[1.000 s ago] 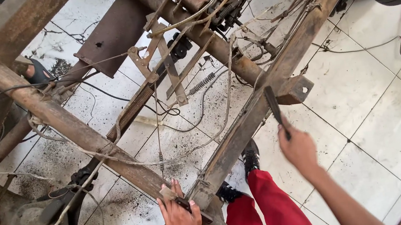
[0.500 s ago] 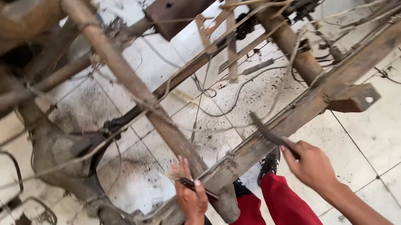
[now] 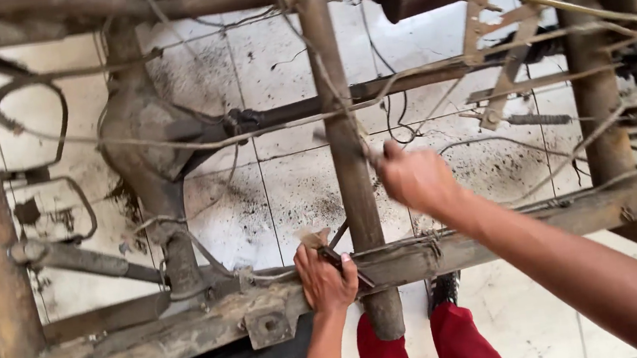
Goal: The person scrubs the underside of a vehicle frame using a wire brush and a metal scraper. They remove rust and debris from the frame rails and cross members, focusing on specific areas and holes.
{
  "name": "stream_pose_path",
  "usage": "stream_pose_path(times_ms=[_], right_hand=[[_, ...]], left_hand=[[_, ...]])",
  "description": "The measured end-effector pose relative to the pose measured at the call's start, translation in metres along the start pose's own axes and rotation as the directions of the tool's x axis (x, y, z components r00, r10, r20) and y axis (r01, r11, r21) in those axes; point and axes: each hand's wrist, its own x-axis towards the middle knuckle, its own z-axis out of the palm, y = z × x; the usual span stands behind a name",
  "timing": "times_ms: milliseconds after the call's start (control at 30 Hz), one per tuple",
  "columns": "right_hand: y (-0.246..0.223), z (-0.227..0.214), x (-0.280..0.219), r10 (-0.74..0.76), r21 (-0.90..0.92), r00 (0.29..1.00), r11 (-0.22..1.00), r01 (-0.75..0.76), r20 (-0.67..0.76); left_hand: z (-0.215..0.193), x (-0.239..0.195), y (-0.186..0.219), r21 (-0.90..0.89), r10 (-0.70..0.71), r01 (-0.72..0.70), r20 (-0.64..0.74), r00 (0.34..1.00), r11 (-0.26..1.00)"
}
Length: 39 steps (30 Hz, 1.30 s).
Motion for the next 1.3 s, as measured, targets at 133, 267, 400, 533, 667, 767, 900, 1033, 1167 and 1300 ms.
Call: stream_pose_path(times_ms=[133, 267, 400, 533, 667, 767, 900, 1033, 1167, 1300], right_hand=[[-0.018, 0.015, 0.016, 0.047, -0.112, 0.989, 0.992, -0.063, -0.143], [0.002, 0.027, 0.03, -0.058, -0.209, 0.842, 0.957, 0.199, 0.536], [-0.003, -0.053, 0.053, 0.102, -0.337, 0.935, 0.941, 0.02, 0.34], [-0.008, -0.014, -0.013, 0.057, -0.308, 0.706, 0.923, 0.233, 0.706], [-0.003, -0.029, -0.02, -0.289, 0.047, 0.854, 0.953, 0.298, 0.433], [-0.004, -0.036, -0.026, 0.013, -0.001, 0.899, 1.0, -0.013, 0.437], [0.015, 0.028, -0.072, -0.199, 0.303, 0.822, 0.952, 0.033, 0.534], [0.031, -0.006, -0.066, -0.049, 0.131, 0.873, 0.991, -0.017, 0.486], [0.038, -0.011, -0.065, -0.07, 0.16, 0.865, 0.987, -0.012, 0.497], [-0.003, -0.008, -0.022, -0.237, 0.132, 0.799, 0.972, 0.197, 0.553]], left_hand=[[-0.007, 0.01, 0.0, -0.092, -0.076, 0.09, 0.144, 0.987, 0.992], [-0.018, 0.008, 0.013, -0.176, -0.01, 0.02, 0.059, 0.998, 0.984], [-0.013, 0.001, 0.007, -0.21, 0.012, -0.005, 0.033, 0.999, 0.978], [-0.005, 0.01, 0.011, -0.174, 0.001, 0.019, 0.117, 0.993, 0.985], [-0.01, 0.011, 0.008, -0.226, 0.004, -0.001, 0.016, 1.0, 0.974], [-0.006, 0.004, 0.009, -0.213, -0.009, 0.025, 0.077, 0.997, 0.977], [0.001, 0.002, 0.003, -0.266, 0.053, -0.058, -0.024, 0.998, 0.962], [0.009, 0.001, 0.001, -0.239, 0.043, -0.04, 0.005, 0.999, 0.97], [0.006, 0.0, 0.001, -0.328, -0.011, -0.015, -0.077, 0.997, 0.945], [0.004, -0.002, 0.0, -0.356, -0.054, 0.045, -0.016, 0.998, 0.933]])
